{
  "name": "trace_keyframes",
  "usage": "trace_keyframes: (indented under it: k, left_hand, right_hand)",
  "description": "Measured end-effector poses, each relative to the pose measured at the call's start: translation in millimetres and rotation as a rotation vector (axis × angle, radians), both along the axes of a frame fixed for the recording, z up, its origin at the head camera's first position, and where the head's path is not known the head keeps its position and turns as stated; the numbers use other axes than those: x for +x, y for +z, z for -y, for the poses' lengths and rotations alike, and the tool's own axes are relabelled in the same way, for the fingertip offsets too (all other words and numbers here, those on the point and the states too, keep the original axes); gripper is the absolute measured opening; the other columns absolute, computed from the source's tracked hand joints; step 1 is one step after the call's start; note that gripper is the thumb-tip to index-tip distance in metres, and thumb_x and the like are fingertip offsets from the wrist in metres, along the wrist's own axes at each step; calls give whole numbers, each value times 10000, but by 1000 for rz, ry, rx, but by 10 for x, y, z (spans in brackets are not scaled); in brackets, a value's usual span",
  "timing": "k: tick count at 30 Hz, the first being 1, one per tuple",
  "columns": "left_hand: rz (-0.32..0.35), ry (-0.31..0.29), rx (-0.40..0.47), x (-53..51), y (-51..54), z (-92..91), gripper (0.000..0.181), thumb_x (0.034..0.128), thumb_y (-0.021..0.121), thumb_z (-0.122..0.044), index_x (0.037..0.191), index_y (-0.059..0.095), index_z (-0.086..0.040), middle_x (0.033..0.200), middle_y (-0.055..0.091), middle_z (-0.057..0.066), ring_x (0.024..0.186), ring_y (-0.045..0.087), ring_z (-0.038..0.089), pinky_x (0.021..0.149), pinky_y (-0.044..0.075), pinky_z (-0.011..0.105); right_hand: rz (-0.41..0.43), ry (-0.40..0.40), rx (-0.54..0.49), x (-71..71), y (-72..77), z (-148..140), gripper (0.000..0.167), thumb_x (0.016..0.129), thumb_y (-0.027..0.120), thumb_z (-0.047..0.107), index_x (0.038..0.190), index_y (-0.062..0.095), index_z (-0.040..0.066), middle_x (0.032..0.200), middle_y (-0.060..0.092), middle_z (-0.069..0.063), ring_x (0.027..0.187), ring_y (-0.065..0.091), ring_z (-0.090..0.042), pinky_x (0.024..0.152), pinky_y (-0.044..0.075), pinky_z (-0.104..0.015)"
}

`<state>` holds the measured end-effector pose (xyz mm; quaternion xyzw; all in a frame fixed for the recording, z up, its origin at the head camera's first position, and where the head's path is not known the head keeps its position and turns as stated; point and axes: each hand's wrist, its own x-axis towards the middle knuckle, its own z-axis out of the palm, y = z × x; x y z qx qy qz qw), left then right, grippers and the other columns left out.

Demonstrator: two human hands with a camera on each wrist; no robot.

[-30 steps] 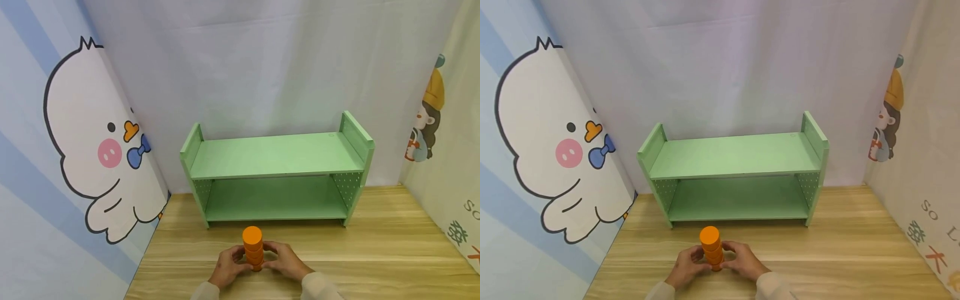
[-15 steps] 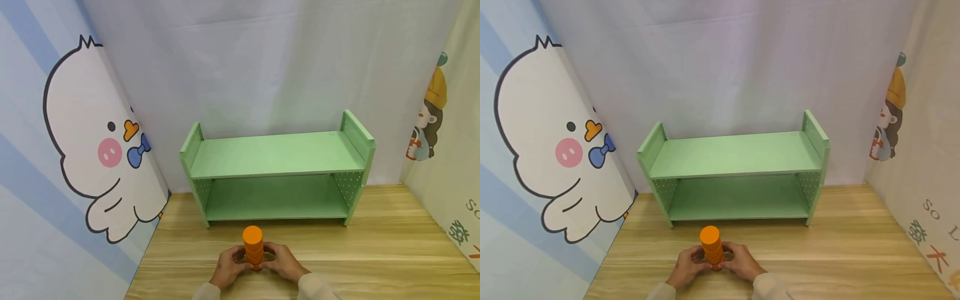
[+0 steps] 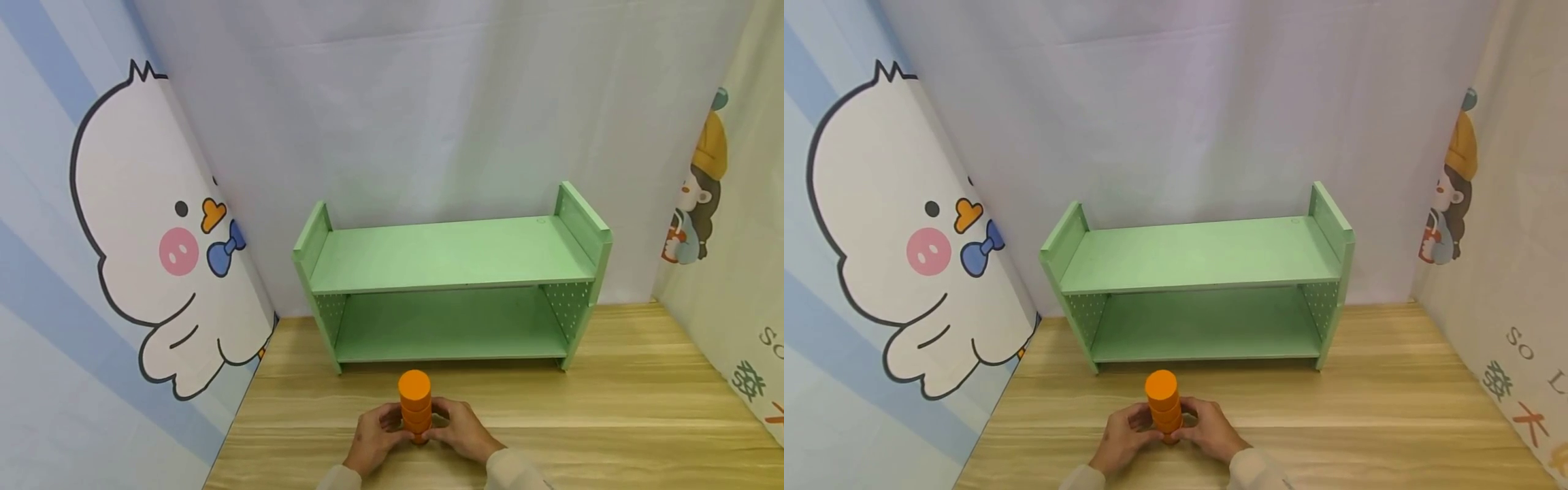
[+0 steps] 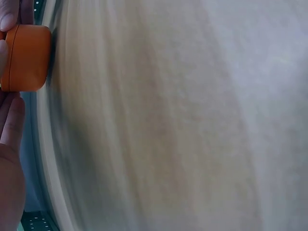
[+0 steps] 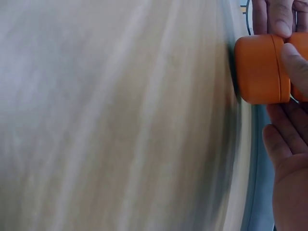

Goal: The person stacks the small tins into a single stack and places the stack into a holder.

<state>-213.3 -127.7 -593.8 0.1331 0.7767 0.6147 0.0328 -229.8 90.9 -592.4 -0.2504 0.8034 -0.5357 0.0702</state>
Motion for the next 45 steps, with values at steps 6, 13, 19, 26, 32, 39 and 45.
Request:
trace_keyframes:
  k: [6, 13, 19, 26, 32, 39, 45]
  left_hand:
    - [-39, 0, -6, 14, 43, -39, 496, 768, 856, -66, 1220, 672, 20, 1200, 684, 193, 1093, 670, 328, 896, 586, 343]
    - [-50, -9, -9, -12, 102, -78, 473, 769, 858, -63, 1200, 684, 28, 1185, 691, 192, 1085, 672, 332, 905, 582, 357]
    - [-58, -29, -34, -36, 203, -118, 486, 780, 851, -56, 1224, 673, 29, 1194, 690, 182, 1081, 677, 315, 907, 581, 355]
    - [-19, -25, -40, -32, 320, -163, 476, 793, 845, -70, 1230, 678, 17, 1189, 693, 180, 1067, 684, 307, 896, 587, 364]
    - [-31, -31, -73, -36, 413, -211, 444, 794, 843, -76, 1202, 693, 15, 1168, 703, 174, 1051, 691, 304, 889, 590, 365]
    - [-27, -60, -63, -30, 540, -252, 458, 804, 836, -94, 1222, 682, 10, 1189, 696, 168, 1076, 682, 301, 918, 576, 413]
    - [-31, -90, -81, -53, 635, -260, 466, 815, 832, -147, 1243, 683, -37, 1206, 698, 116, 1082, 683, 238, 920, 574, 336]
  right_hand:
    - [2, -5, -4, -3, 41, -41, 527, 834, 825, 151, 1293, 623, -10, 1305, 636, -165, 1230, 577, -369, 1054, 454, -532]
    - [-17, -7, -5, -1, 121, -112, 529, 834, 828, 171, 1287, 628, -15, 1298, 641, -170, 1217, 585, -379, 1043, 456, -553]
    - [-22, -8, -8, -5, 217, -168, 544, 841, 823, 184, 1306, 620, -10, 1314, 632, -164, 1225, 578, -373, 1056, 437, -577]
    - [-25, -11, 20, -3, 322, -222, 546, 849, 818, 210, 1311, 620, -1, 1318, 630, -163, 1222, 582, -366, 1053, 434, -592]
    - [-53, -25, 44, 21, 410, -265, 561, 840, 824, 245, 1308, 625, 7, 1312, 633, -170, 1210, 592, -373, 1032, 457, -586]
    - [-45, -25, 54, 32, 510, -321, 569, 839, 822, 275, 1309, 628, 19, 1308, 634, -172, 1215, 583, -392, 1021, 455, -611]
    - [-56, -28, 52, 43, 600, -357, 578, 850, 811, 270, 1320, 615, -5, 1314, 627, -189, 1213, 585, -393, 1020, 462, -601]
